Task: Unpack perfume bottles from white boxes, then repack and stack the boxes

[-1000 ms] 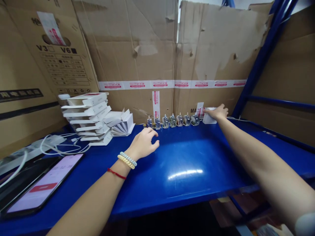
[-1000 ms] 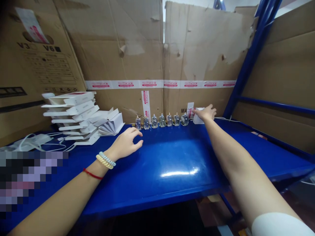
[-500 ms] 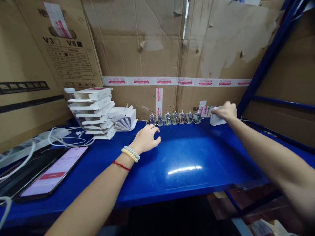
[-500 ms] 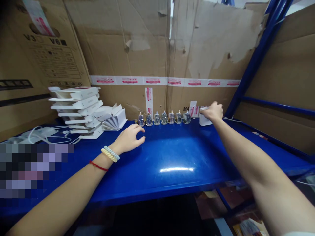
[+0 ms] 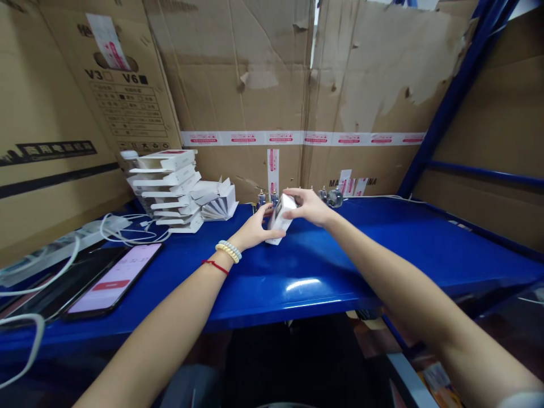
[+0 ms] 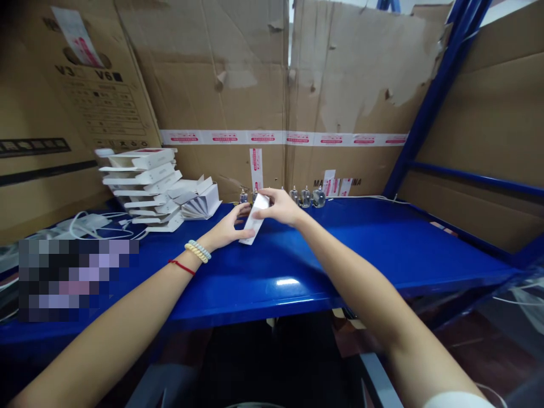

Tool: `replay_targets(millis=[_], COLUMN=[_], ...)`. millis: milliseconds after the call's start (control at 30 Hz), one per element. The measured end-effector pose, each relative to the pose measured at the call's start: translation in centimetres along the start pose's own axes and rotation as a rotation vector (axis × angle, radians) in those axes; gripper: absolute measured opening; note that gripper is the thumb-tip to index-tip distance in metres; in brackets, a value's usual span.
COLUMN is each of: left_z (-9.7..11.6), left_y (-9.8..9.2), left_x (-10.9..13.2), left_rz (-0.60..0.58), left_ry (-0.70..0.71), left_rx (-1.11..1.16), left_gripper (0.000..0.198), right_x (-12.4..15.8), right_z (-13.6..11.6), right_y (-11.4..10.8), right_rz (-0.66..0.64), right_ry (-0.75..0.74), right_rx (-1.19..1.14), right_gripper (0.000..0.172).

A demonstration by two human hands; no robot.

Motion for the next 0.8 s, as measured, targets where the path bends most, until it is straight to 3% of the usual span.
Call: replay_targets(millis=[67,167,300,433,600,700,800], left_z=[-0.1,0.4,1.4,1.0,-1.1,-1.5,-1.3], left_y=[-0.1,-0.7,-1.8,-2.2,-0.9,-0.5,-0.6], left_x=[-0.1,0.0,0.1,0.1,0.0,0.0,0.0], left_rz=[-0.02,0.006,0.109,0.103,-0.143,-0.221,-0.244], left_ry=[0.004,0.069,0.133,0.111,-0.026,-0.045,-0.06], left_rx=[0.005,-0.12,-0.348,-0.326,-0.025,0.114,0.222], left_gripper=[0.096,0.09,0.09,0.098,0.097,0.091,0.082], right_x=[0.4,1.1,2.0,2.7,2.7,3.3,3.7], right_z=[0.4,1.0,2.6,4.2,2.1,0.6,-0.4], right_y=[1.8,2.6,2.4,2.5,1.8,2.1,2.2], right_rz=[-0.018,-0.031,-0.056,-0.108,-0.161,-0.259,-0.264], right_ry=[-0.003,-0.021,0.093,0.264,-0.084,-0.25,-0.395], right_rx=[-0.106,-0.215,-0.374,-0.377,-0.123,0.07,0.239], right_gripper=[0.084,0.091,0.073,0.066,0.077,0.066,0.058])
Point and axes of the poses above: each hand's wrist, its own x-axis away from the middle knuckle, its own y-axis out of the palm, z = x × y, the point moved 7 cm from there along -x, towards the middle knuckle, and after that the axes turned 9 degrees about z, right-handed, at the moved point
